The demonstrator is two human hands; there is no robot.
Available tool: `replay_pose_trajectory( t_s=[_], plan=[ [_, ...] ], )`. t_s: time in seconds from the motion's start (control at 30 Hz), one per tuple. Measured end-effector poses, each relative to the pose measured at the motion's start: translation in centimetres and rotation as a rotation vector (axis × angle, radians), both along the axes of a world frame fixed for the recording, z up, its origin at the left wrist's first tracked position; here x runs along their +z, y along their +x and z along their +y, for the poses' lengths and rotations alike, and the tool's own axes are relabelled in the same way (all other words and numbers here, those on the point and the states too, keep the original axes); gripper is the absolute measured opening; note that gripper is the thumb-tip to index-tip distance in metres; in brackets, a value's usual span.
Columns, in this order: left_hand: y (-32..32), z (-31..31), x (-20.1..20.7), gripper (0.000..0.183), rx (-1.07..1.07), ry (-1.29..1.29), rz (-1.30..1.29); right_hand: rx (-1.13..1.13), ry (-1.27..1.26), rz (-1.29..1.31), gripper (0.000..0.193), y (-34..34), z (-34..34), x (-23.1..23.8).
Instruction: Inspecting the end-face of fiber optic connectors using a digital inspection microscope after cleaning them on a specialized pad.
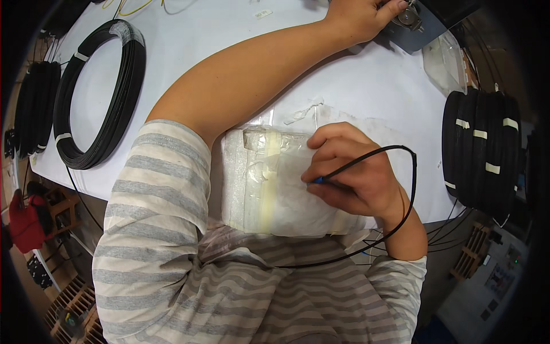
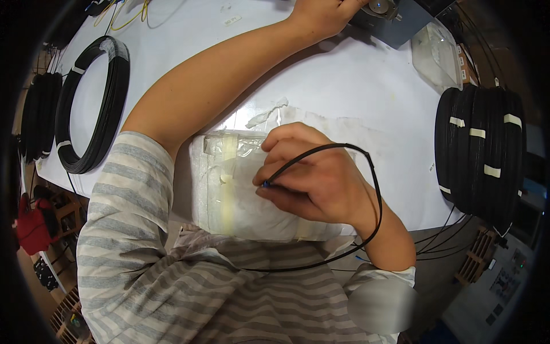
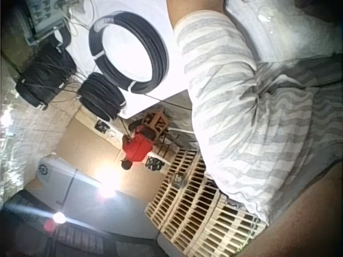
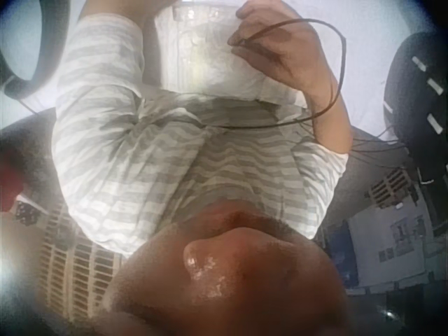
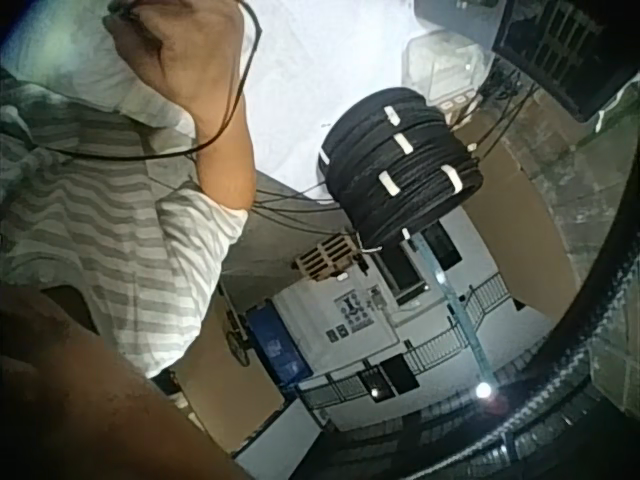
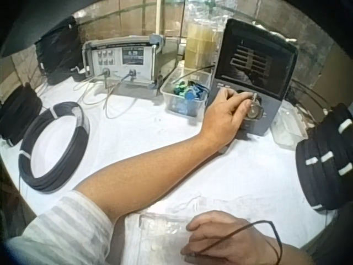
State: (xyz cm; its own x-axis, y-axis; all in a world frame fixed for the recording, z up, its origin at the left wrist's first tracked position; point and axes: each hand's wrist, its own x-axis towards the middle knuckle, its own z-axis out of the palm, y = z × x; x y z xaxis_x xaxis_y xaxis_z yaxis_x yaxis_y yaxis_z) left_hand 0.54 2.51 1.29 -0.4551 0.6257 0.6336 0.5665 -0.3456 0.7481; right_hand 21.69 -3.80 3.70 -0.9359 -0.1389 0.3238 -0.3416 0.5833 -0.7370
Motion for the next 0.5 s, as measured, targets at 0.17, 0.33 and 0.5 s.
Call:
replay_pose_trajectory(
  t_s=[0.17, 0.33, 0.5],
  plan=[
    [0.2, 0.1, 0.0, 0.030, 0.009, 0.038, 0.022, -0.094, 0.038, 0.013, 0.021, 0.0, -0.2, 0.0],
    [1.6, 1.1, 1.3, 0.030, 0.235, -0.201, 0.110, -0.031, 0.017, 0.002, 0.022, -0.2, -0.1, 0.1],
    [2.4, -0.1, 2.5, 0.031, 0.502, -0.517, 0.282, -0.103, 0.031, 0.007, 0.019, 0.0, -0.3, 0.3]
  ],
)
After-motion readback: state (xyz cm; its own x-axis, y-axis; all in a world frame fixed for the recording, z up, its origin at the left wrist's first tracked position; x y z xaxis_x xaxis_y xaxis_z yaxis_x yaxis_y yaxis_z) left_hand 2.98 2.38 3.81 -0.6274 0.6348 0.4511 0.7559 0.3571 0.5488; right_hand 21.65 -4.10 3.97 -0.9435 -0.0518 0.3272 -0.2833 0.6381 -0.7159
